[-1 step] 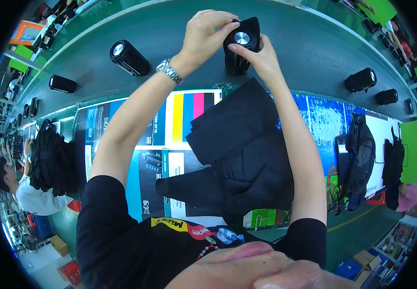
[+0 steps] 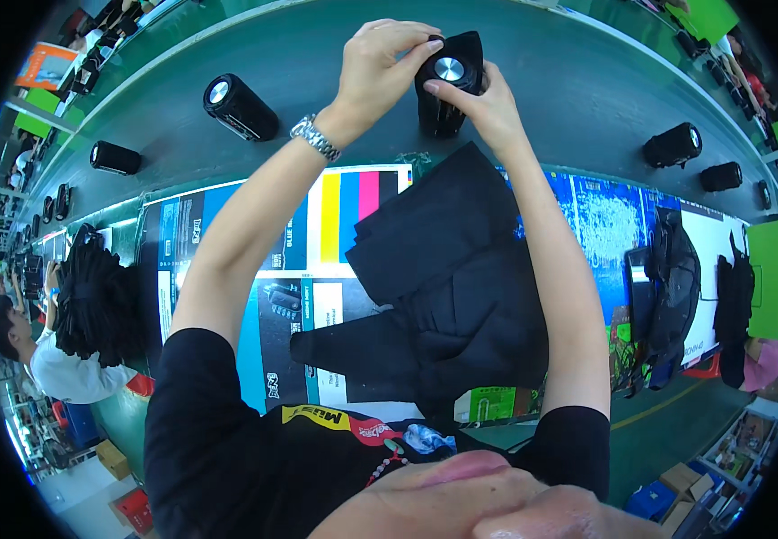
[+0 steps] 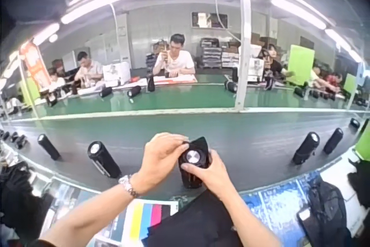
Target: The person assembles audio speakers by hand, inserting fabric components into speaker housings and securing them.
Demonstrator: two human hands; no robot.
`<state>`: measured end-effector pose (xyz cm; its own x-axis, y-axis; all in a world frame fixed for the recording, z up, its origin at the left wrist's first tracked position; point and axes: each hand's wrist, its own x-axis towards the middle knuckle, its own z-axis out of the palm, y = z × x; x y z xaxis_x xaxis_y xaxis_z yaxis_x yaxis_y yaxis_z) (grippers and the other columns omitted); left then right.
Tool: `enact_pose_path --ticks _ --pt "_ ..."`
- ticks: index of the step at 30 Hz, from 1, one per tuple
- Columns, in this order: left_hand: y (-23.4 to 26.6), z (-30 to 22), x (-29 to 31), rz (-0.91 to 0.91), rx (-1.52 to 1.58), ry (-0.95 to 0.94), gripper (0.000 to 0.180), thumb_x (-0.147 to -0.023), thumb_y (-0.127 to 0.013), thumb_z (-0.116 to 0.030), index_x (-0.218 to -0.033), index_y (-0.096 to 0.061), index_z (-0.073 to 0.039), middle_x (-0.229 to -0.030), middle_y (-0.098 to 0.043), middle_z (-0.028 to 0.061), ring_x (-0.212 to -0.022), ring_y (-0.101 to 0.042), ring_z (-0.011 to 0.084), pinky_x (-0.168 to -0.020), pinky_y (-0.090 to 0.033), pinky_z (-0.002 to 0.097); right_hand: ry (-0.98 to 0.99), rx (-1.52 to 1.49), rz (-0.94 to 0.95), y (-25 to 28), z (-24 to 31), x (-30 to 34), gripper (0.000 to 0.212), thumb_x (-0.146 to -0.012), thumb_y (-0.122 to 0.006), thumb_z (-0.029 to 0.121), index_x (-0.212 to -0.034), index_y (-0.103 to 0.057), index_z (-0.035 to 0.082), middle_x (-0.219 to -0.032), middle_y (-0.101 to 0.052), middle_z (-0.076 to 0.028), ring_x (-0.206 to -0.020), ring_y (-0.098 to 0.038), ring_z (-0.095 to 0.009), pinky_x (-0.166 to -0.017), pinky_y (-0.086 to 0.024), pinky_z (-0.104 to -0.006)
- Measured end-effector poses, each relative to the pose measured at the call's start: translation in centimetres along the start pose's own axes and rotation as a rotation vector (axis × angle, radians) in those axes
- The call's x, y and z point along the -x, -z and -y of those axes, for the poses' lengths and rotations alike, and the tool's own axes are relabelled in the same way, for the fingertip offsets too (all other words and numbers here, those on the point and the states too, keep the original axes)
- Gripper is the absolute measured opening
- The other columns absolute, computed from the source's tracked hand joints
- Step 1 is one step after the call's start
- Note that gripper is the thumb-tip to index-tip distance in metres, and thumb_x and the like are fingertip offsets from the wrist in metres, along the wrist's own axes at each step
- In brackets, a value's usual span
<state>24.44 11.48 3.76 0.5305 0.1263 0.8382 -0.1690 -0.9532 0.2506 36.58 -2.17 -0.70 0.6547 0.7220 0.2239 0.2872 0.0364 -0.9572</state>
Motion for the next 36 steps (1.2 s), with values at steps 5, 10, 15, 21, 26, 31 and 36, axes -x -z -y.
enact_pose_path --ticks 5,10,15,21,26,31,36 --pt "-0.9 -1.4 1.0 -0.147 0.098 0.052 0.011 -0.085 -0.066 -0.007 -0.093 -0.072 -0.004 -0.101 -0.072 0.0061 -0.097 -0.066 0.0175 -0.086 -0.049 0.029 0.055 -0.087 0.066 1.1 0.3 -0.5 0.079 -0.062 -0.087 0.039 -0.117 -0.053 -0.007 -0.102 -0.067 -0.014 -0.092 -0.066 -0.017 -0.08 -0.051 -0.0271" --pt "-2.2 -1.5 2.3 -0.131 0.313 0.271 0.022 -0.095 -0.058 -0.017 -0.106 -0.068 -0.001 -0.116 -0.066 0.008 -0.108 -0.061 0.0165 -0.09 -0.047 0.0284 0.009 -0.005 -0.008 0.8 0.9 -0.3 0.072 -0.07 -0.083 0.038 -0.117 -0.054 -0.007 -0.104 -0.068 -0.013 -0.095 -0.066 -0.017 -0.083 -0.05 -0.0256" --pt "-3.2 -0.6 0.3 -0.371 0.861 0.758 0.056 -0.101 -0.039 -0.045 -0.121 -0.055 0.005 -0.127 -0.058 0.0141 -0.117 -0.053 0.0149 -0.096 -0.041 0.028 -0.055 -0.549 0.205 3.6 -1.6 -1.0 0.099 -0.084 -0.038 0.078 -0.133 -0.041 -0.008 -0.134 -0.051 -0.019 -0.133 -0.039 -0.025 -0.111 -0.023 -0.0445" --pt "-6.9 -4.2 -1.5 -0.129 1.071 1.034 0.07 -0.101 -0.027 -0.052 -0.102 -0.066 0.006 -0.09 -0.07 0.0114 -0.086 -0.063 0.0176 -0.088 -0.044 0.0286 -0.312 -0.629 -0.219 1.1 -1.2 -6.0 0.091 -0.089 -0.027 0.075 -0.118 -0.054 -0.007 -0.119 -0.059 -0.019 -0.112 -0.055 -0.026 -0.1 -0.038 -0.0375" --pt "-9.3 -3.4 2.0 -0.269 1.085 0.831 0.057 -0.101 -0.034 -0.039 -0.091 -0.069 0.005 -0.084 -0.068 0.0081 -0.079 -0.061 0.0133 -0.077 -0.046 0.0272 -0.052 -0.534 -0.255 0.7 -4.2 -5.1 0.053 -0.095 -0.048 0.046 -0.089 -0.063 -0.005 -0.079 -0.066 -0.009 -0.075 -0.061 -0.016 -0.071 -0.047 -0.0268" --pt "-13.0 -2.6 3.0 -0.474 1.055 1.065 0.05 -0.098 -0.039 -0.036 -0.076 -0.064 0.001 -0.071 -0.059 0.0002 -0.067 -0.05 0.01 -0.065 -0.042 0.0286 -0.033 -0.333 -0.388 2.4 -10.6 -6.9 0.03 -0.09 -0.058 0.023 -0.083 -0.072 -0.002 -0.075 -0.066 -0.003 -0.069 -0.058 -0.014 -0.066 -0.047 -0.0306" --pt "-8.6 -0.8 4.5 -0.165 0.725 1.092 0.042 -0.098 -0.044 -0.033 -0.098 -0.064 0.005 -0.092 -0.067 0.012 -0.086 -0.062 0.0189 -0.081 -0.047 0.0325 -0.238 -0.531 -0.391 -0.4 -8.8 -5.4 0.029 -0.088 -0.049 0.014 -0.09 -0.071 -0.004 -0.084 -0.067 -0.008 -0.074 -0.063 -0.017 -0.066 -0.051 -0.0316"
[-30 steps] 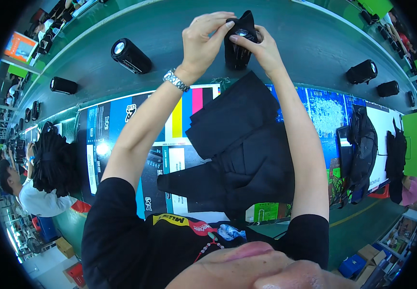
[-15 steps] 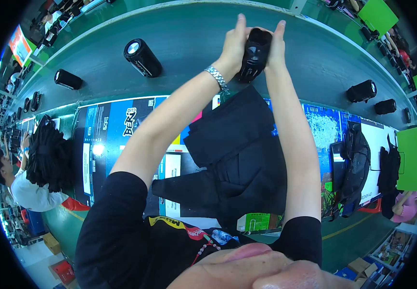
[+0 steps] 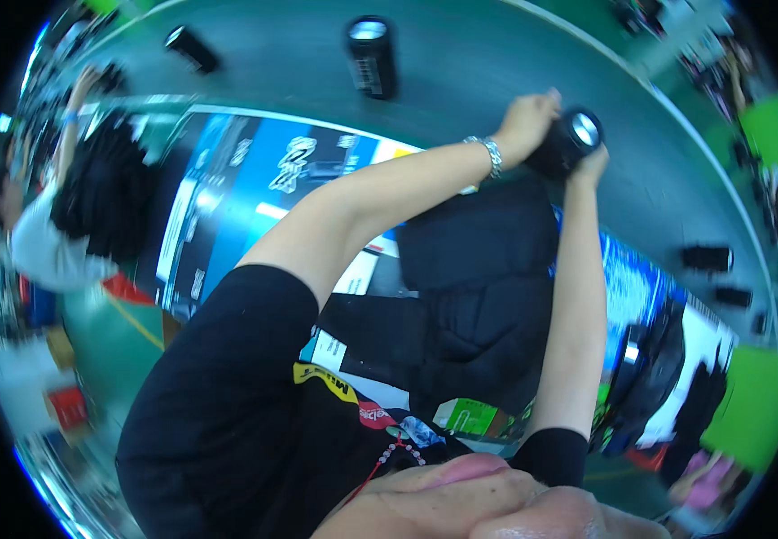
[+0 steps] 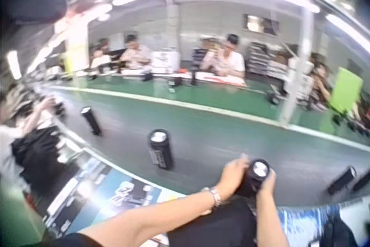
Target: The person assembles audio speakers by hand, inserting fabric components into speaker housings and securing them.
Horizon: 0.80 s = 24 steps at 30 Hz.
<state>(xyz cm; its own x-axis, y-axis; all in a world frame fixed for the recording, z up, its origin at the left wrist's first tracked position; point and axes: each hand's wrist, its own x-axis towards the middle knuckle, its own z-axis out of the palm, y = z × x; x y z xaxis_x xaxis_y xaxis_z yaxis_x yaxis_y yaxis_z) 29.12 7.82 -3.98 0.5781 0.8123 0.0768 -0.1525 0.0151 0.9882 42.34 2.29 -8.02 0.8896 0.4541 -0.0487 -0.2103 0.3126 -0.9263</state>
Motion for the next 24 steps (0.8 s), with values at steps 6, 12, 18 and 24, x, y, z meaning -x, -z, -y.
enact_pose_path --ticks 6,12,18,24 --pt "13.0 -6.6 8.8 0.064 -0.413 -0.243 0.037 -0.099 -0.049 -0.027 -0.123 -0.057 -0.001 -0.114 -0.066 0.0124 -0.11 -0.06 0.0209 -0.095 -0.045 0.0315 -0.335 0.007 -0.04 4.7 3.1 -0.3 0.037 -0.089 -0.04 0.016 -0.113 -0.062 0.0 -0.101 -0.067 -0.016 -0.089 -0.066 -0.03 -0.078 -0.056 -0.0457" --pt "33.5 -12.7 18.8 -0.516 -1.266 -0.602 0.033 -0.088 -0.063 -0.017 -0.118 -0.059 -0.003 -0.114 -0.064 0.0133 -0.107 -0.061 0.0285 -0.091 -0.047 0.0379 -0.015 0.145 0.029 11.2 4.3 -3.5 0.045 -0.096 -0.054 0.034 -0.112 -0.057 -0.009 -0.109 -0.063 -0.017 -0.099 -0.063 -0.025 -0.087 -0.051 -0.0356" --pt "48.7 -20.5 24.9 -0.785 -2.066 -0.429 0.038 -0.08 -0.068 -0.02 -0.114 -0.061 -0.004 -0.11 -0.064 0.0121 -0.109 -0.057 0.0287 -0.095 -0.042 0.042 0.22 0.265 -0.049 12.6 9.9 0.6 0.042 -0.097 -0.053 0.033 -0.107 -0.056 -0.007 -0.11 -0.063 -0.018 -0.107 -0.061 -0.027 -0.094 -0.048 -0.0367" --pt "52.0 -20.1 22.9 -0.626 -2.193 -0.156 0.092 -0.069 -0.075 -0.055 -0.136 -0.044 0.001 -0.14 -0.044 0.0192 -0.133 -0.038 0.0333 -0.113 -0.026 0.0443 0.27 0.303 0.019 12.9 10.9 5.3 0.039 -0.097 -0.054 0.034 -0.108 -0.056 -0.004 -0.103 -0.063 -0.013 -0.097 -0.062 -0.023 -0.087 -0.049 -0.0341"
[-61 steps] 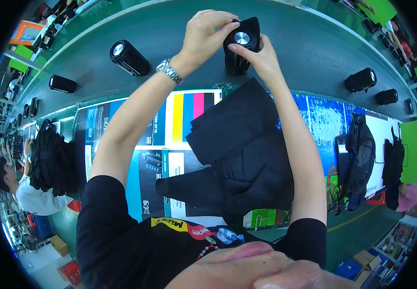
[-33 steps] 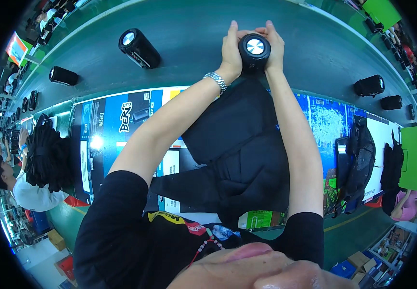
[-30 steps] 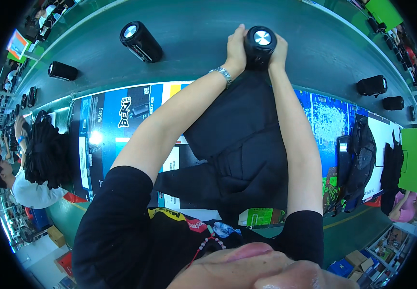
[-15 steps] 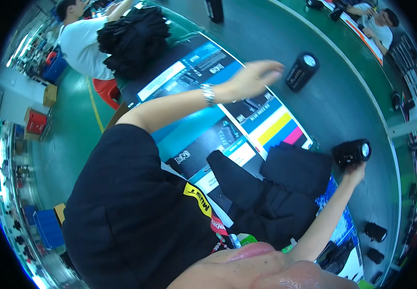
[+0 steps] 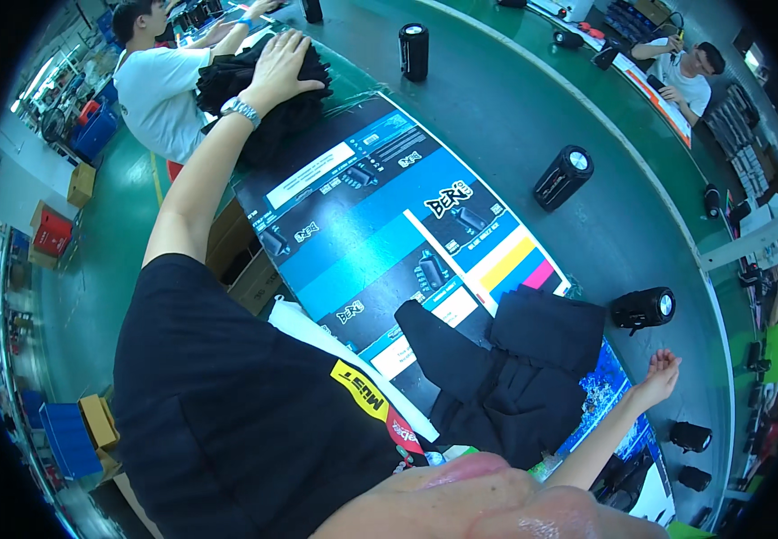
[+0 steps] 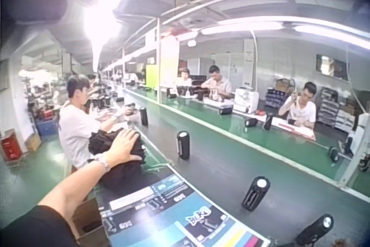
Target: The person assembles audio speakers by hand, inserting fabric components into speaker housings and securing them.
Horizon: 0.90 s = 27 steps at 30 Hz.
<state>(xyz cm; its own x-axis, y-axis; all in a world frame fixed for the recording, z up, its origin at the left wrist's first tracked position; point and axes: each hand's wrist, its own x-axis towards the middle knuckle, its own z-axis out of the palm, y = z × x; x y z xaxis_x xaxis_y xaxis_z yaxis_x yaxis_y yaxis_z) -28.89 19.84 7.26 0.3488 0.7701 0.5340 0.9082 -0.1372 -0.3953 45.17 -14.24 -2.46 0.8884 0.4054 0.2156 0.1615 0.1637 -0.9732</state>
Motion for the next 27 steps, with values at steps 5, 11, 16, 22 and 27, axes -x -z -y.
enact_pose_path --ticks 5,11,16,22,27 --pt "-1.6 -1.8 -2.7 0.314 0.005 -0.048 0.03 -0.084 -0.065 -0.03 -0.101 -0.067 -0.005 -0.109 -0.062 0.0097 -0.112 -0.055 0.0271 -0.096 -0.042 0.0396 -0.062 -0.085 -0.053 0.3 1.6 3.6 0.031 -0.098 -0.053 0.031 -0.103 -0.057 0.0 -0.102 -0.062 -0.01 -0.093 -0.06 -0.02 -0.082 -0.048 -0.0309" --pt "-1.6 -2.5 -0.6 -0.116 0.201 -0.174 0.016 -0.085 -0.057 -0.011 -0.092 -0.068 -0.002 -0.096 -0.067 0.0101 -0.102 -0.061 0.0264 -0.091 -0.048 0.0361 -0.031 -0.062 -0.09 0.8 4.5 5.1 0.029 -0.098 -0.054 0.029 -0.102 -0.057 0.001 -0.099 -0.062 -0.009 -0.088 -0.059 -0.017 -0.078 -0.047 -0.0295" --pt "3.9 -4.3 -0.2 -0.435 0.472 -0.305 0.013 -0.08 -0.059 -0.008 -0.089 -0.065 0.001 -0.104 -0.067 0.0108 -0.109 -0.06 0.0257 -0.095 -0.047 0.0368 0.24 -0.026 -0.201 -3.1 10.1 6.7 0.026 -0.099 -0.052 0.023 -0.1 -0.058 -0.002 -0.092 -0.061 -0.009 -0.08 -0.056 -0.015 -0.073 -0.046 -0.0294" --pt "5.6 -12.7 3.4 -0.024 0.628 -0.677 0.036 -0.08 -0.065 -0.014 -0.112 -0.058 0.0 -0.125 -0.056 0.0127 -0.123 -0.049 0.028 -0.104 -0.04 0.0389 0.683 -0.225 0.427 -18.7 17.5 17.1 0.015 -0.098 -0.044 0.007 -0.096 -0.055 -0.002 -0.093 -0.059 -0.013 -0.079 -0.058 -0.02 -0.066 -0.049 -0.0312" --pt "6.9 -11.6 3.2 -0.123 0.594 -0.34 0.089 -0.068 -0.078 -0.034 -0.136 -0.038 0.006 -0.146 -0.033 0.0209 -0.137 -0.031 0.0345 -0.112 -0.028 0.0426 0.599 -0.056 1.09 -28.6 15.4 24.3 0.029 -0.08 -0.07 0.005 -0.106 -0.058 0.0 -0.108 -0.059 -0.013 -0.096 -0.06 -0.023 -0.081 -0.05 -0.0318"
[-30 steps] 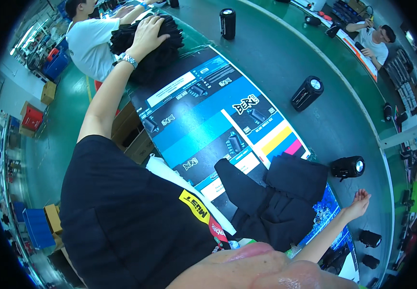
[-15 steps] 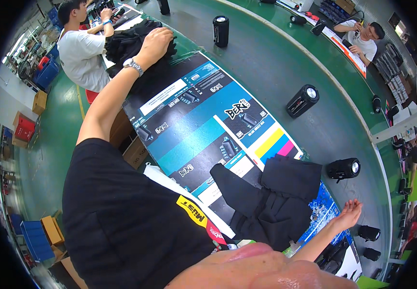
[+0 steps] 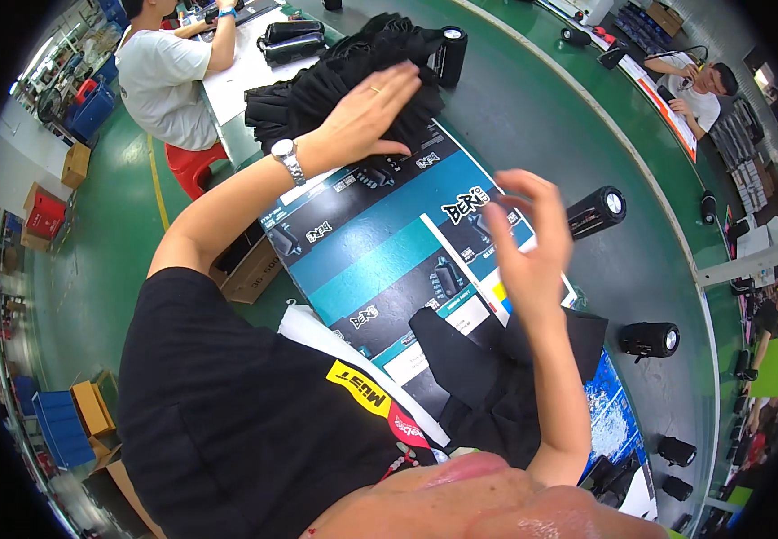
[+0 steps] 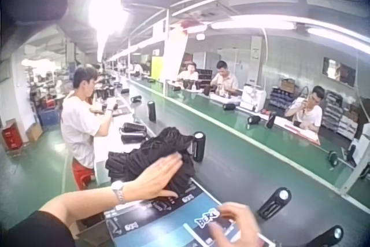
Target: The person assembles audio speakers by hand, inserting fabric components into speaker housings and securing them.
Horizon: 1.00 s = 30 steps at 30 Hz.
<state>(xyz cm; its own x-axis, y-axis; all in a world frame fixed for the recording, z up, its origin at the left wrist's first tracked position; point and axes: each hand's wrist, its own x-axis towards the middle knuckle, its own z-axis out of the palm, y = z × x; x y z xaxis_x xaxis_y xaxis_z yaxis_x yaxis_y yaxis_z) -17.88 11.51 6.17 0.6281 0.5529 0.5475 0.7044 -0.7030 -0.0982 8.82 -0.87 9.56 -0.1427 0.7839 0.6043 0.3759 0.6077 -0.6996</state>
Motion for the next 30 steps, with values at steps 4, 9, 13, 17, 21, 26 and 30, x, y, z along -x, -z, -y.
enact_pose_path --ticks 4,9,13,17,21,26,30 --pt "-1.2 1.1 1.7 -0.042 0.006 0.142 0.085 -0.073 -0.077 -0.037 -0.134 -0.039 0.008 -0.146 -0.034 0.0214 -0.136 -0.032 0.035 -0.111 -0.028 0.0422 -0.184 -0.055 0.124 -6.5 -4.3 -1.6 0.055 -0.077 -0.077 0.019 -0.119 -0.049 -0.002 -0.118 -0.054 -0.017 -0.109 -0.056 -0.03 -0.09 -0.048 -0.0382" --pt "3.0 0.9 2.0 -0.408 0.148 0.148 0.037 -0.081 -0.068 -0.004 -0.117 -0.057 -0.002 -0.126 -0.058 0.0122 -0.116 -0.055 0.0304 -0.101 -0.04 0.0385 -0.074 0.079 0.119 -12.3 -6.5 -3.7 0.098 -0.064 -0.086 0.032 -0.139 -0.031 0.001 -0.14 -0.027 -0.031 -0.131 -0.032 -0.045 -0.107 -0.032 -0.049" --pt "0.7 5.5 7.2 -0.435 -0.049 0.501 0.088 -0.069 -0.082 -0.037 -0.134 -0.039 0.002 -0.137 -0.044 0.021 -0.128 -0.042 0.0353 -0.106 -0.033 0.042 -0.042 0.173 0.148 -15.6 -7.2 -4.8 0.11 -0.061 -0.087 0.039 -0.146 -0.024 0.009 -0.146 -0.014 -0.034 -0.134 -0.025 -0.051 -0.109 -0.029 -0.0526" --pt "-1.4 6.4 14.4 -0.032 -0.323 0.457 0.103 -0.063 -0.078 -0.054 -0.137 -0.037 0.005 -0.142 -0.04 0.0219 -0.129 -0.04 0.0345 -0.107 -0.029 0.0461 -0.158 0.176 0.124 -18.4 -9.4 -5.2 0.1 -0.064 -0.085 0.038 -0.143 -0.031 0.01 -0.146 -0.024 -0.032 -0.131 -0.035 -0.047 -0.105 -0.036 -0.0477" --pt "-0.6 6.3 15.7 0.032 -0.428 0.474 0.076 -0.073 -0.073 -0.038 -0.133 -0.047 0.001 -0.136 -0.051 0.0128 -0.124 -0.047 0.0273 -0.103 -0.034 0.0413 -0.176 -0.002 0.052 -17.9 -10.5 -6.0 0.062 -0.07 -0.079 0.018 -0.123 -0.053 -0.002 -0.115 -0.06 -0.025 -0.11 -0.058 -0.04 -0.094 -0.045 -0.0402" --pt "3.6 2.7 19.1 0.058 -0.34 0.424 0.077 -0.068 -0.077 -0.031 -0.132 -0.049 0.0 -0.136 -0.052 0.0124 -0.122 -0.048 0.0289 -0.101 -0.035 0.0412 -0.193 -0.193 -0.038 -15.7 -11.3 -7.5 0.041 -0.07 -0.073 0.004 -0.109 -0.062 0.002 -0.103 -0.067 -0.015 -0.096 -0.065 -0.028 -0.087 -0.048 -0.0332" --pt "7.0 -2.7 20.5 0.143 -0.276 0.439 0.077 -0.065 -0.077 -0.031 -0.13 -0.051 0.001 -0.135 -0.052 0.0141 -0.122 -0.047 0.0293 -0.099 -0.034 0.0425 -0.093 -0.261 -0.005 -16.8 -10.8 -8.9 0.034 -0.072 -0.069 0.001 -0.105 -0.064 0.005 -0.098 -0.067 -0.013 -0.092 -0.065 -0.027 -0.083 -0.049 -0.0328"
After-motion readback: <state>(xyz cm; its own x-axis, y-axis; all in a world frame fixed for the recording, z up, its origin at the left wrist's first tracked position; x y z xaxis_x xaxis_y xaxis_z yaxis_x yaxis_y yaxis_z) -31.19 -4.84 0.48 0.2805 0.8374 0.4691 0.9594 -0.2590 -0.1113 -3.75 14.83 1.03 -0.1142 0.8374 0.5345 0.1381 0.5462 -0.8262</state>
